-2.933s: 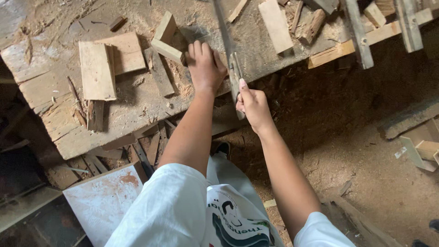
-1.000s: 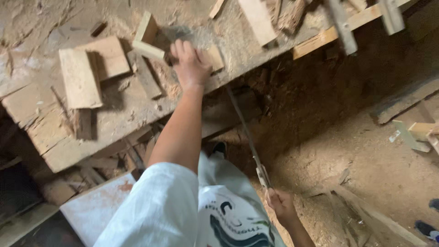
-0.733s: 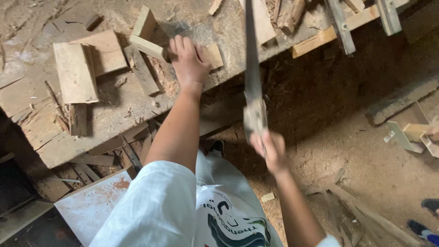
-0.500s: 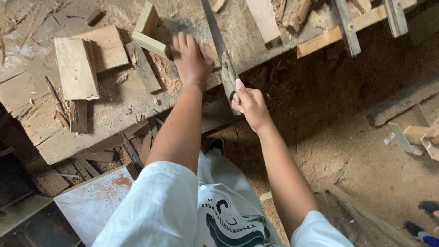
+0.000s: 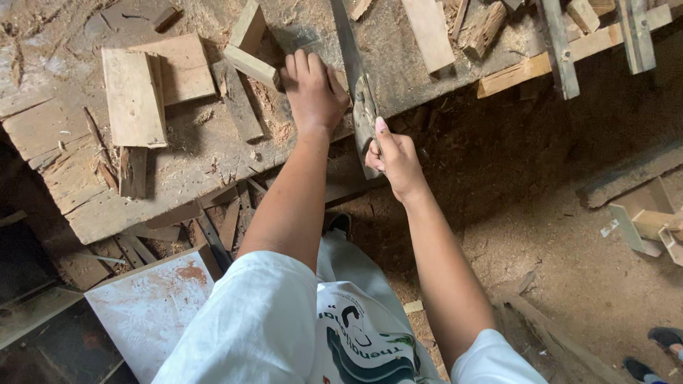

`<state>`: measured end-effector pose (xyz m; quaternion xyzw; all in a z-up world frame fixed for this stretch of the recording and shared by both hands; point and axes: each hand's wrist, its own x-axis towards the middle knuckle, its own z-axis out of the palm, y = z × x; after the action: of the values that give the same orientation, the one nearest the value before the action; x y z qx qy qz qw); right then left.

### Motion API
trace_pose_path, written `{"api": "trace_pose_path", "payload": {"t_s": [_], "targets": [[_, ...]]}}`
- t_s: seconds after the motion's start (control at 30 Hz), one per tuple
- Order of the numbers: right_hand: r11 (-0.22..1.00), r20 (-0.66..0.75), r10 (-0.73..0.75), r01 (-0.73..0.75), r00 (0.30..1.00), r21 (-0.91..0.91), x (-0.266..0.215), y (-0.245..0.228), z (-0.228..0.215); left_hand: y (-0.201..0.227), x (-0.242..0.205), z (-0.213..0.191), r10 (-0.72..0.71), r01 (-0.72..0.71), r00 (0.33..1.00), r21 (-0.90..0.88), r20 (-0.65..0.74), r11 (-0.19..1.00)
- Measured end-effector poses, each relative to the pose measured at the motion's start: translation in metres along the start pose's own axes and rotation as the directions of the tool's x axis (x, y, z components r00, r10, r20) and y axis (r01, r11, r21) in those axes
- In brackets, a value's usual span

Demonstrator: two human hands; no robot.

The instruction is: The person uses a hand saw to cut a small wooden block on a workbench. After cutting, they pick up the pieces, inspect the cut edges, and place them back on the bench.

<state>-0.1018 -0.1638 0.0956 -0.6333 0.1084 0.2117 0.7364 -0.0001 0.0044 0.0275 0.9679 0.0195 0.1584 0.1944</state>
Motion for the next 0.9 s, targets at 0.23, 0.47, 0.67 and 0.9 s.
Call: {"api": "trace_pose_path", "payload": {"t_s": [0.23, 0.47, 0.67, 0.9], "targets": [[1.000, -0.026, -0.007, 0.006, 1.000, -0.020, 0.002, 0.003, 0.002, 0.000, -0.001, 0.006, -0.025, 0.025, 0.999, 0.009, 0.032, 1.000], [0.991, -0.020, 0.111, -0.112, 0.994, -0.077, -0.007, 0.004, -0.004, -0.001, 0.001, 0.014, -0.038, 0.027, 0.992, 0.088, 0.122, 0.996], [0.977, -0.083, 0.091, -0.106, 0.992, -0.187, -0.032, 0.026, 0.001, -0.013, -0.001, 0.034, -0.069, 0.073, 0.996, -0.073, 0.060, 0.995], [0.936, -0.089, 0.198, -0.215, 0.976, -0.279, -0.140, 0.073, -0.022, -0.009, 0.000, 0.032, -0.142, 0.147, 0.986, -0.054, 0.092, 0.988]]}}
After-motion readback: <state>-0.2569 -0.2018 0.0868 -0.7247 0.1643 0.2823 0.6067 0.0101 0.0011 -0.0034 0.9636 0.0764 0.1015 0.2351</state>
